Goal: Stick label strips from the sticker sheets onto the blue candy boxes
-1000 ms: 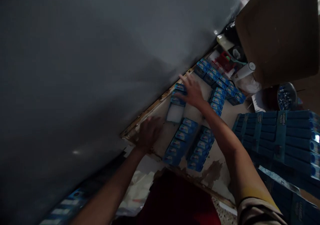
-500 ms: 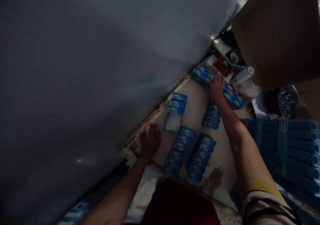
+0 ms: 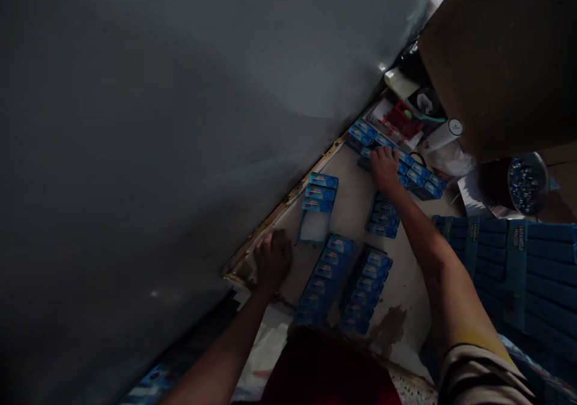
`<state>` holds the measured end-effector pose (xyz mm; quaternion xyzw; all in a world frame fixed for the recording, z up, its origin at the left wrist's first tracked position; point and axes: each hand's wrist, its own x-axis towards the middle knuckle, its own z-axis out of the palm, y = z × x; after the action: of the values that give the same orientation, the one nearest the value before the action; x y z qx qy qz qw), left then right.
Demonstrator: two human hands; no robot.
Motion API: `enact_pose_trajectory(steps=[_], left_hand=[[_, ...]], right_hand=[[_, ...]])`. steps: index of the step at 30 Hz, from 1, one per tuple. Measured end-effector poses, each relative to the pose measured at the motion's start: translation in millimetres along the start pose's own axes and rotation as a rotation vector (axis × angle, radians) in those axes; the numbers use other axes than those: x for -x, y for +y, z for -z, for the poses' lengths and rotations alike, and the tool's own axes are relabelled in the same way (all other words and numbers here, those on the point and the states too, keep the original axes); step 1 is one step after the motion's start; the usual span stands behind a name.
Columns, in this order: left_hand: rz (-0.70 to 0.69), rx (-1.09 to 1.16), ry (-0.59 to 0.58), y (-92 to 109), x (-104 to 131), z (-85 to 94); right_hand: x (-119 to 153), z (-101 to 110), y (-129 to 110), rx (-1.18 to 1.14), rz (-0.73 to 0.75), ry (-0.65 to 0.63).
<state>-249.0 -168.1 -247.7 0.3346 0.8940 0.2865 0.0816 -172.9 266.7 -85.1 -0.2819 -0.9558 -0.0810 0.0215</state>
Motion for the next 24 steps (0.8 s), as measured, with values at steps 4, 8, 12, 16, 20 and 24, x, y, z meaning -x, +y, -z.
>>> enact_pose_trajectory(steps=[4, 8, 12, 16, 20, 24], left_hand=[[-0.009, -0.035, -0.004, -1, 1, 0.2], [0.003, -0.044, -0.025, -1, 2, 0.6], [0.015, -0.035, -0.015, -1, 2, 0.8], [0.001, -0.024, -0.027, -1, 3, 1.6], [0.009, -0.035, -0.043, 0, 3, 2.4], [0.038, -0.029, -0.060, 4, 0, 4.2]], right_hand=[[-20, 7, -23, -0.042, 0.023, 0.012], [-46, 5, -49, -0.067, -0.018, -0.024], [-66, -8, -58, -0.070, -0.185, 0.000], [-93, -23, -43, -0.095, -0.257, -0.039], [-116, -30, -33, -0.121, -0.185, -0.195], [-105, -9, -43, -0.099, -0.194, -0.150]])
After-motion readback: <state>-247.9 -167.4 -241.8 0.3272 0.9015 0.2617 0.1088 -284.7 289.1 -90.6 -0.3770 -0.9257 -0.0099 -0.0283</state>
